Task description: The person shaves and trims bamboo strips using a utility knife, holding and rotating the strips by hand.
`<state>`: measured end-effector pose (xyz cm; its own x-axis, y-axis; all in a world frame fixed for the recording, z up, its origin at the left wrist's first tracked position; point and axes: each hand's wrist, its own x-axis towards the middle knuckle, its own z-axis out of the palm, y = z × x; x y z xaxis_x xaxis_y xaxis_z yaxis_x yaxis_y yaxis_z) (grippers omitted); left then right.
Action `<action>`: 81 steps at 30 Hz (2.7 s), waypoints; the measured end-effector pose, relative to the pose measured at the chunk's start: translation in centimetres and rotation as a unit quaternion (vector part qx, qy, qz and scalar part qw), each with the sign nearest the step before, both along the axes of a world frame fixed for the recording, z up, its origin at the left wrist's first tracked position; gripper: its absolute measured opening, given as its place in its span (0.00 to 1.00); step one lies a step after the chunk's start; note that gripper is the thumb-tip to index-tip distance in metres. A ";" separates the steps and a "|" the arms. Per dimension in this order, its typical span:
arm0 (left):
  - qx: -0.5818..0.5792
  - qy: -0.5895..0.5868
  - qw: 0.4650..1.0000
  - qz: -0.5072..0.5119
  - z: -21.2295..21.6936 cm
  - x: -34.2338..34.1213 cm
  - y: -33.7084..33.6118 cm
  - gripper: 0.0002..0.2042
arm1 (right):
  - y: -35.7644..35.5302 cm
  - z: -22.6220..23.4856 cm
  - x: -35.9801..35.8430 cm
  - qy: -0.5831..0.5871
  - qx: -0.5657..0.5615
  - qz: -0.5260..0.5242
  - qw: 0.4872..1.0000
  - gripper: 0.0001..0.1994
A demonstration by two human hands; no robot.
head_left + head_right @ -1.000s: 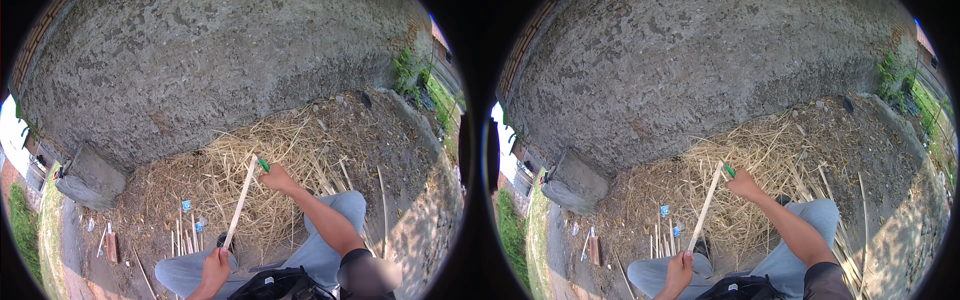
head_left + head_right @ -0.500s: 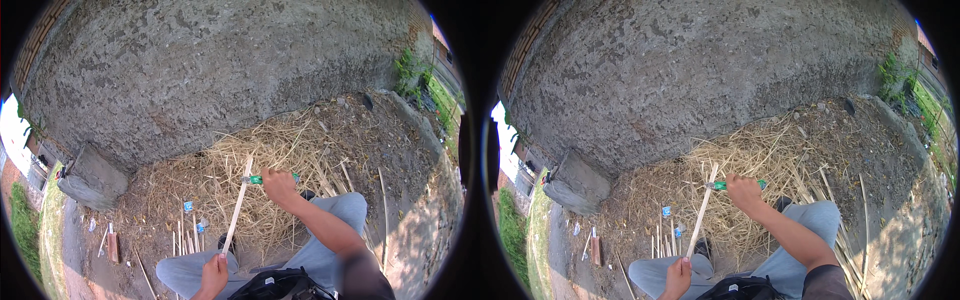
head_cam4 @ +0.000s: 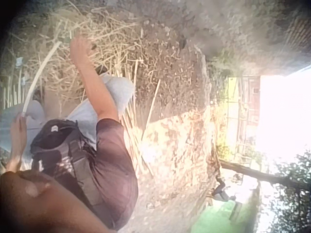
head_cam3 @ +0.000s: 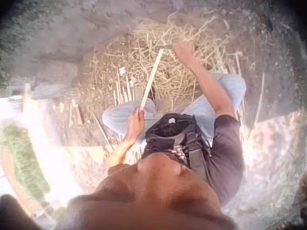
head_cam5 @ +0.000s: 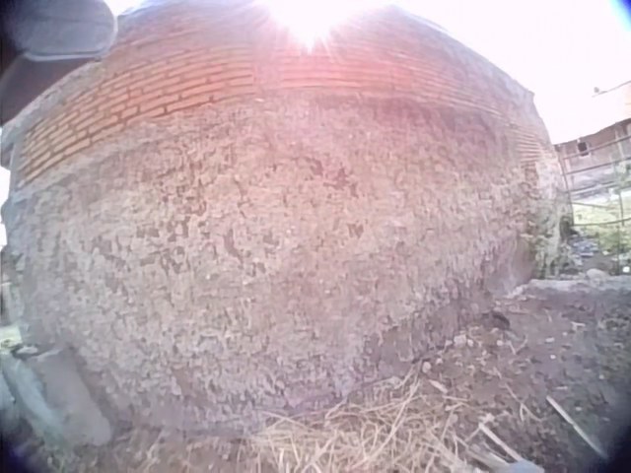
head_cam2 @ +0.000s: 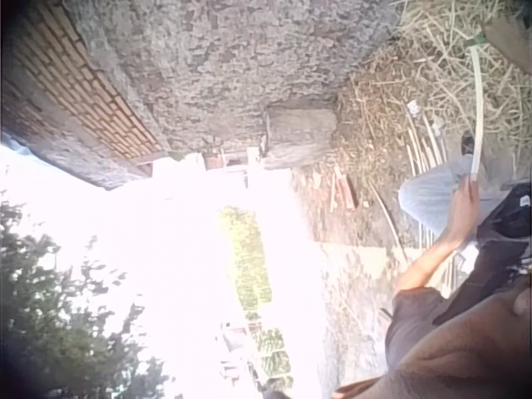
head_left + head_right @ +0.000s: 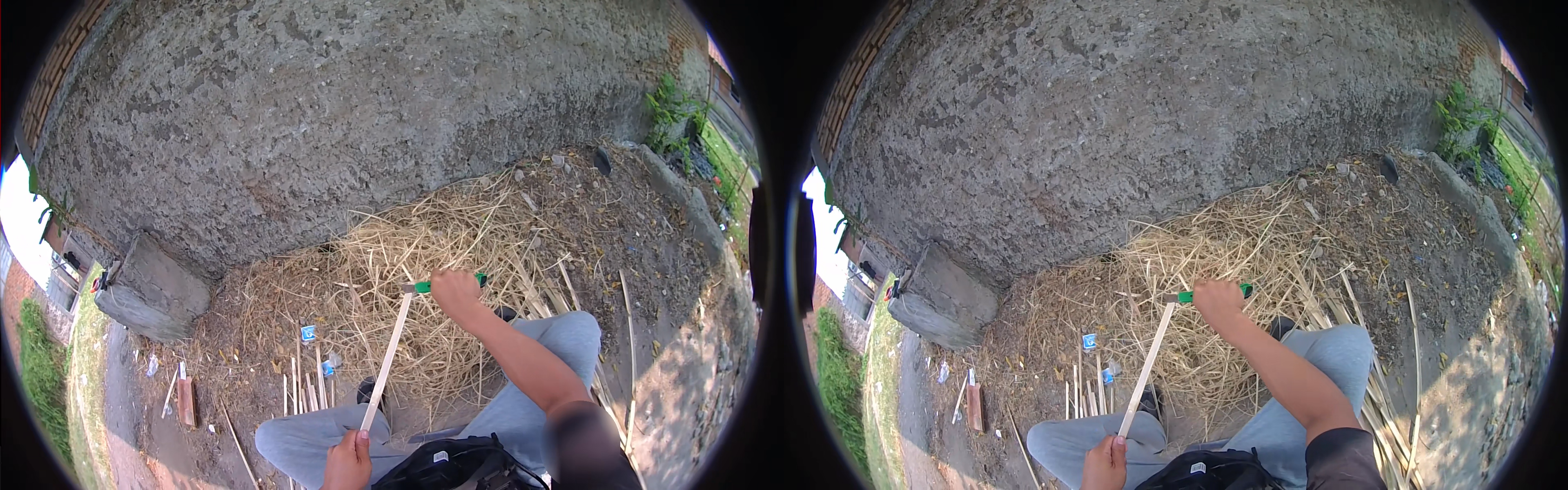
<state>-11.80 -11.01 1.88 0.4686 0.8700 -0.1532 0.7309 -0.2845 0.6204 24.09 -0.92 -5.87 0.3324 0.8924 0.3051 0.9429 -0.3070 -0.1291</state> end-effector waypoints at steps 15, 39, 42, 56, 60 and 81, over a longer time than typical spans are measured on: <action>0.021 0.064 0.997 -0.045 0.4 -5.1 0.8 0.13 | 1.5 -5.4 6.0 0.095 -0.161 -0.130 0.974 0.04; -0.481 -0.116 0.865 -0.081 4.1 4.9 11.8 0.19 | -3.2 7.9 -4.2 0.741 0.130 0.076 0.654 0.15; -0.451 -0.052 0.883 -0.120 5.4 6.4 13.7 0.19 | -3.2 8.0 -3.4 0.768 0.188 0.079 0.606 0.11; 0.340 -0.107 0.916 -0.183 5.1 8.9 15.2 0.11 | -3.1 8.7 -1.8 0.734 0.327 0.023 0.594 0.12; 0.325 -0.083 0.920 -0.202 4.7 8.8 14.4 0.12 | -2.9 8.8 -1.1 0.711 0.324 0.030 0.623 0.12; 0.595 -0.088 0.798 0.034 4.1 5.7 18.6 0.25 | -6.4 12.5 9.9 0.714 0.498 -0.028 0.491 0.10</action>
